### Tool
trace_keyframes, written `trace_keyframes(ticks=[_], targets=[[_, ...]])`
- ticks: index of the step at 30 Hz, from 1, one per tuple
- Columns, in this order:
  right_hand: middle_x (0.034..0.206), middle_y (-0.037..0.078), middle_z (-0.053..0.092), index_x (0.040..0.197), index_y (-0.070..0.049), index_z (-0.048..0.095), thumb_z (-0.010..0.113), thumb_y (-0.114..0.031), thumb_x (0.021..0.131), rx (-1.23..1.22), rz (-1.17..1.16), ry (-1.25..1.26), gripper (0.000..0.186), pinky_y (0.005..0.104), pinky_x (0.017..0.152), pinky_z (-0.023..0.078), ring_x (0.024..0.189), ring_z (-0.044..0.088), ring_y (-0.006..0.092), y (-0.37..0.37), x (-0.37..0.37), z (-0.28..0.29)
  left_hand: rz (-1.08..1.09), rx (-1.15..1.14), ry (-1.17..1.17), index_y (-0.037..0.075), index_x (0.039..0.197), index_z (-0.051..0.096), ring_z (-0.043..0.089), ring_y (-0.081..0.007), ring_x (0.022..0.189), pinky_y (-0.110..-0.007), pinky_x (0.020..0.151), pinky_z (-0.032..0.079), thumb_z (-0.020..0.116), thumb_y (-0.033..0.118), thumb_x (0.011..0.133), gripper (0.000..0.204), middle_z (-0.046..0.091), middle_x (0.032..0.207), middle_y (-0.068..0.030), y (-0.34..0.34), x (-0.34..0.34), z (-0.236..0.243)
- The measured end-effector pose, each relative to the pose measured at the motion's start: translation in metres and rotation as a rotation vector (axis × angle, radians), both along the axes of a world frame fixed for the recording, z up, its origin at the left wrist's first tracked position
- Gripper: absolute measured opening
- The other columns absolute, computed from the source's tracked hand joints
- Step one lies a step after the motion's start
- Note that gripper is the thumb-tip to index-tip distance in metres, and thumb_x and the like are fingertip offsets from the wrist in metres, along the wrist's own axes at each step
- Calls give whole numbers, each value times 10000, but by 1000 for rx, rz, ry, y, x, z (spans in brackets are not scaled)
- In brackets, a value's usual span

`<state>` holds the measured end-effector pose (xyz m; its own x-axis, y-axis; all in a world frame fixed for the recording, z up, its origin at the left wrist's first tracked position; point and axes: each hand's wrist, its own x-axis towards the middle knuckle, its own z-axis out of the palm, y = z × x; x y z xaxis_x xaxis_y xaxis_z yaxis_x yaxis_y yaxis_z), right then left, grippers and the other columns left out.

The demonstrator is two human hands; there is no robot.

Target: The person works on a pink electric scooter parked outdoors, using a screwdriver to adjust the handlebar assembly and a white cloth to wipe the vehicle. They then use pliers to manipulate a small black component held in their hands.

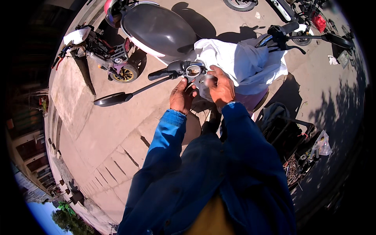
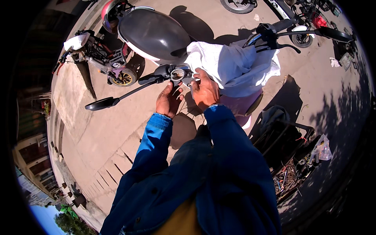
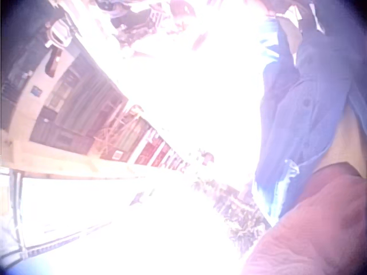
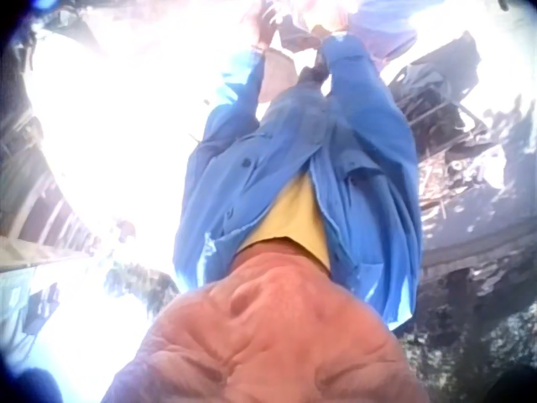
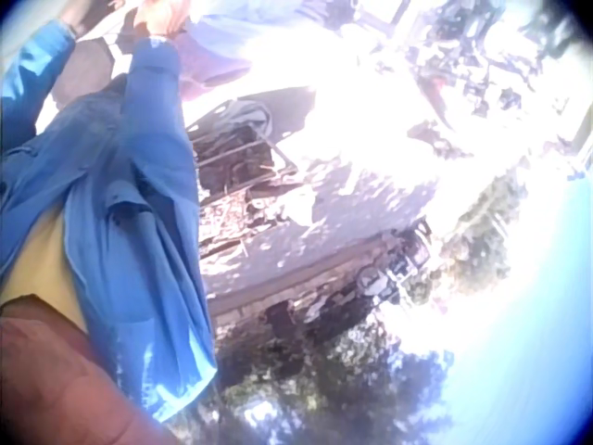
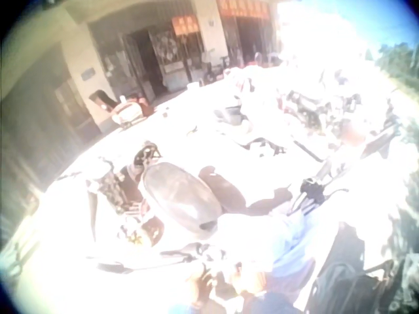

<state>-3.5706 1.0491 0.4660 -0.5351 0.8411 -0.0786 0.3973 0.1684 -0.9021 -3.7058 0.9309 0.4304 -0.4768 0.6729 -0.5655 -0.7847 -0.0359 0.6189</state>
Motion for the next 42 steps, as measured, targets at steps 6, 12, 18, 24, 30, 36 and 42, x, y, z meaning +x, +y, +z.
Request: trace_keyframes(ticks=[6, 12, 18, 24, 30, 36, 42], targets=[[1123, 143, 731, 1324, -34, 581, 611, 3, 897, -112, -8, 81, 430, 380, 912, 539, 1008, 701, 293, 8, -5, -10, 16, -8, 5, 107, 1185, 613, 610, -184, 945, -348, 766, 489, 633, 338, 1024, 282, 688, 1201, -97, 0, 2, -6], [1084, 106, 700, 1405, -34, 556, 648, -17, 886, -389, 22, 235, 528, 323, 903, 517, 981, 657, 200, 13, -5, -5, 35, -46, 14, 119, 1161, 617, 590, -165, 932, -340, 796, 474, 609, 383, 1030, 295, 689, 1181, -66, 4, 6, -3], [997, 20, 666, 1429, -51, 566, 686, -118, 860, -500, 14, 257, 586, 279, 891, 472, 919, 592, 130, 17, -7, -12, 78, -73, 3, 129, 1167, 629, 583, -173, 942, -353, 788, 468, 590, 379, 1037, 284, 696, 1153, -45, 9, 5, -11], [1156, 90, 650, 1473, -101, 520, 700, 50, 841, -586, 43, 274, 674, 330, 982, 493, 1067, 624, 193, 16, -5, -6, 138, -128, 24, 125, 1260, 611, 580, -237, 1041, -389, 796, 462, 658, 376, 1000, 365, 685, 1212, -71, 7, 7, -15], [1203, 100, 640, 1501, -112, 486, 705, 55, 844, -559, 88, 280, 713, 325, 975, 510, 1081, 624, 202, 15, 3, 0, 63, -208, 124, 118, 1459, 499, 385, -292, 1397, -471, 1128, 299, 606, 513, 1000, 614, 499, 1519, -67, 4, 12, -11], [1266, 135, 632, 1546, -93, 396, 686, 61, 860, -486, 157, 286, 761, 335, 992, 520, 1155, 619, 223, 13, 9, -10, 88, -245, 149, 118, 1395, 565, 435, -275, 1345, -478, 1108, 320, 628, 503, 990, 562, 558, 1435, -51, 3, 10, -15], [1276, 146, 651, 1553, -82, 355, 661, 71, 873, -519, 236, 281, 761, 344, 1003, 517, 1201, 629, 240, 15, 13, -7, 140, -282, 160, 114, 1298, 617, 508, -251, 1248, -470, 1047, 371, 669, 477, 972, 491, 619, 1316, -31, 4, 8, -18]])
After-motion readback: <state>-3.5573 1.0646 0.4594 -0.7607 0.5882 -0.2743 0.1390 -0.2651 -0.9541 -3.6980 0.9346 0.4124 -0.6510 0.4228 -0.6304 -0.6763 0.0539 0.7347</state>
